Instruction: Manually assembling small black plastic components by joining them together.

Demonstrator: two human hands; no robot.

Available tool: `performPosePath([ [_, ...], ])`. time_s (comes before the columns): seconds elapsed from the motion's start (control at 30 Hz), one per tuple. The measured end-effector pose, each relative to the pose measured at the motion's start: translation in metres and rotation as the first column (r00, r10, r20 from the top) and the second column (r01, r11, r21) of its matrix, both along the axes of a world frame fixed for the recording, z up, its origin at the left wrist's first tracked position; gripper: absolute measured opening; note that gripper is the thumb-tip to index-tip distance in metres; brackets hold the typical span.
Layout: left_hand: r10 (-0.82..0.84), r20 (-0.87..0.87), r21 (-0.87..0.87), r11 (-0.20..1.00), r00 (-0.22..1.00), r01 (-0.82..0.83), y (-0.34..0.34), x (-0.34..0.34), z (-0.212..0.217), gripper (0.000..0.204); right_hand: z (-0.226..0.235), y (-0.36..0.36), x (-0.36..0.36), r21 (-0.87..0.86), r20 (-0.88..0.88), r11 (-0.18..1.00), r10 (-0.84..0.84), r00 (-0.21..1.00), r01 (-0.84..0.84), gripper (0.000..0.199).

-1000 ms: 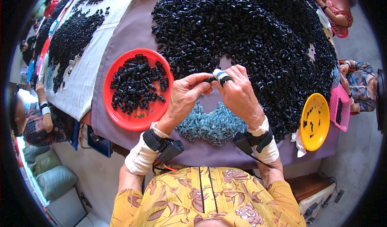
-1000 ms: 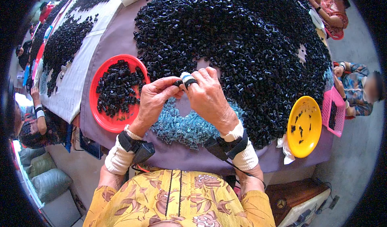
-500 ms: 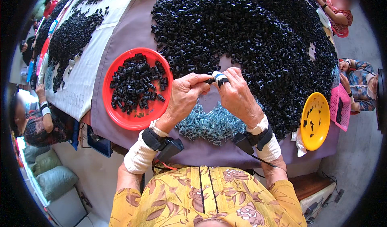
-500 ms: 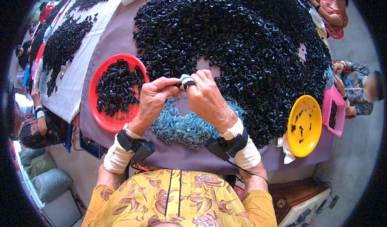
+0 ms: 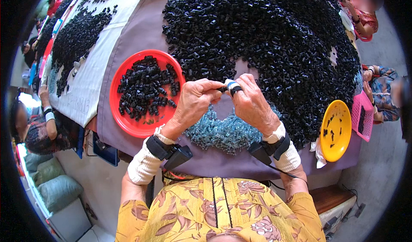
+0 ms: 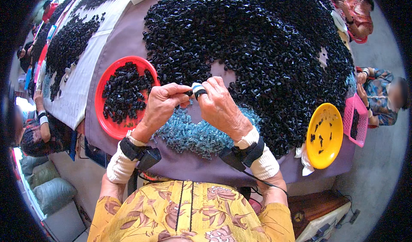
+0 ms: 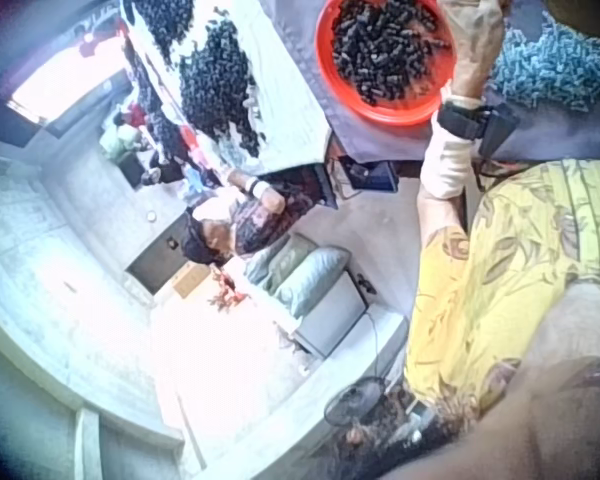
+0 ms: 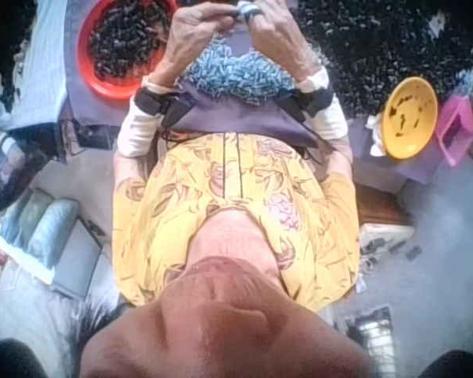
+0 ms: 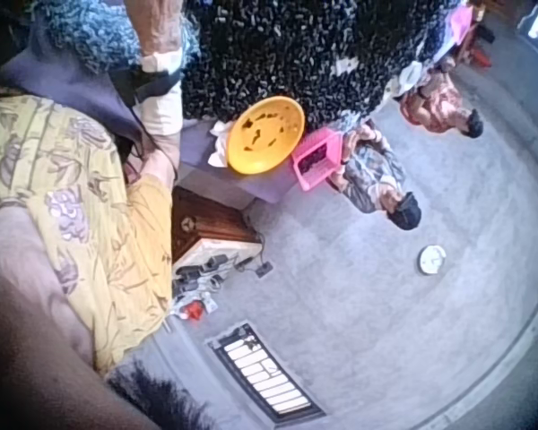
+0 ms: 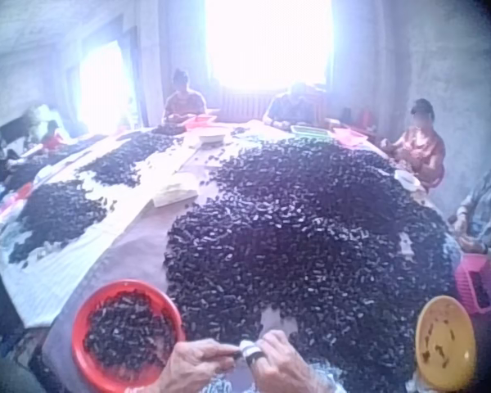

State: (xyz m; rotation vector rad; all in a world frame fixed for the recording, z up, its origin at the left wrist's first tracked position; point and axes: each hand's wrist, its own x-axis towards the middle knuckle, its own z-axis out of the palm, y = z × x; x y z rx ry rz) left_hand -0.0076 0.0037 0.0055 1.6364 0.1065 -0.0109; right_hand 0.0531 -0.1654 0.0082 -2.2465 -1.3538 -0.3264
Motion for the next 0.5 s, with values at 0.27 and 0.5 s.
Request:
performPosePath([
  [0.27, -0.013, -0.012, 0.019, 1.000, 1.000, 0.013, 0.005, 0.001, 0.002, 0.019, -0.004, 0.003, 0.001, -0.001, -0.005, 0.999, 0.042, 0.999, -0.042, 0.012],
  [0.5, 0.024, -0.102, -0.187, 0.981, 0.994, -0.043, 0.005, -0.002, 0.001, 0.020, 0.006, 0.007, 0.006, -0.046, 0.009, 0.999, 0.014, 1.000, -0.013, 0.012],
])
